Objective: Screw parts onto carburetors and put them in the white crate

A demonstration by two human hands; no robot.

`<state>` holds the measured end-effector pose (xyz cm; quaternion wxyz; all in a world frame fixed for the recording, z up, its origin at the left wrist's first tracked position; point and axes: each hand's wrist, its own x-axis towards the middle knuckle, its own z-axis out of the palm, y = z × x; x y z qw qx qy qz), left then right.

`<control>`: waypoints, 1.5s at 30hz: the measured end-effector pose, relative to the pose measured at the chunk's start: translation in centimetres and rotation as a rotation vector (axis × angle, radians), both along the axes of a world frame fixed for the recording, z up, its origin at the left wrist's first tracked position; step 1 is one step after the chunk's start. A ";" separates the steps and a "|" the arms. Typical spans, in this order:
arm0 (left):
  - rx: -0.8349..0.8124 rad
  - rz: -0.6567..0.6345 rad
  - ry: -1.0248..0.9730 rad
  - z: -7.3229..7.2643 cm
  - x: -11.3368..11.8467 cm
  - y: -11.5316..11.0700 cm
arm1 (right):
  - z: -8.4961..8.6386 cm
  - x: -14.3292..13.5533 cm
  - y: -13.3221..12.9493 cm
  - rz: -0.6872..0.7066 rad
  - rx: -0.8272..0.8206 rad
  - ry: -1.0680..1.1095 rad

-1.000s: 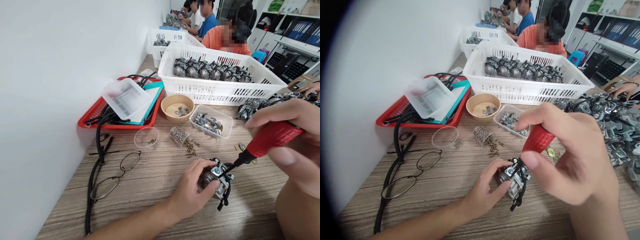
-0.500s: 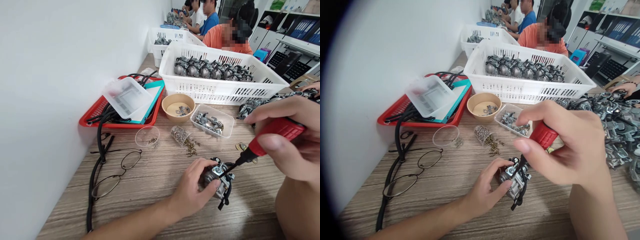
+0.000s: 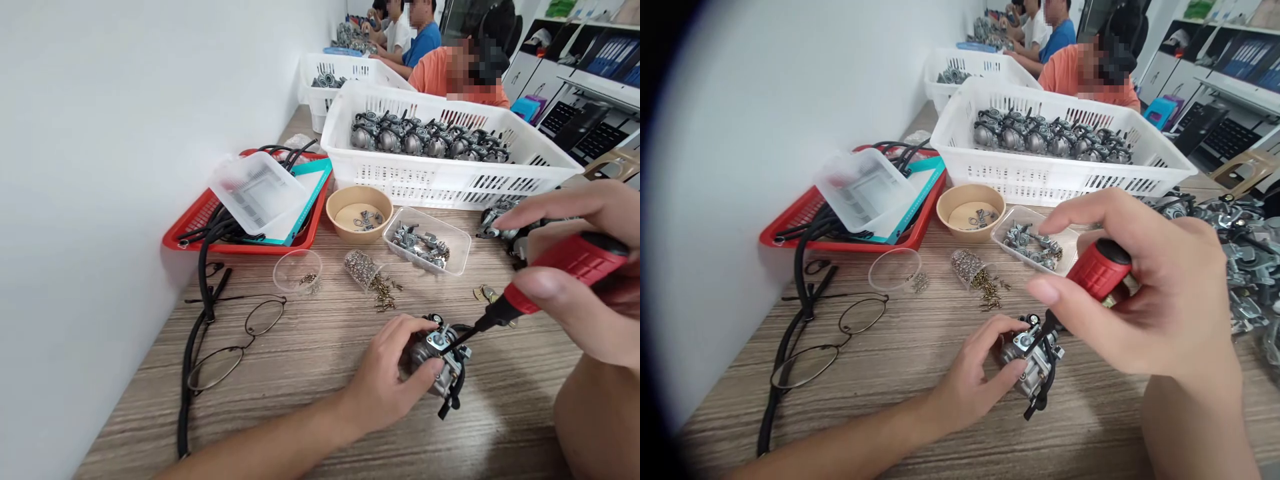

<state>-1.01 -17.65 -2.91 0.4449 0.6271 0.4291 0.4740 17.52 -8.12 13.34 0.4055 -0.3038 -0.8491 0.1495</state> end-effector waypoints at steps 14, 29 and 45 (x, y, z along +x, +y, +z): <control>-0.011 0.001 -0.003 0.1 0.0 0.0 | 0.3 -0.3 0.1 -0.031 0.025 -0.093; -0.011 0.008 -0.005 0.1 0.1 0.1 | 1.3 0.8 0.1 -0.019 0.017 -0.241; 0.006 0.006 0.000 0.2 0.0 0.1 | 1.0 0.9 -0.5 -0.117 0.025 -0.209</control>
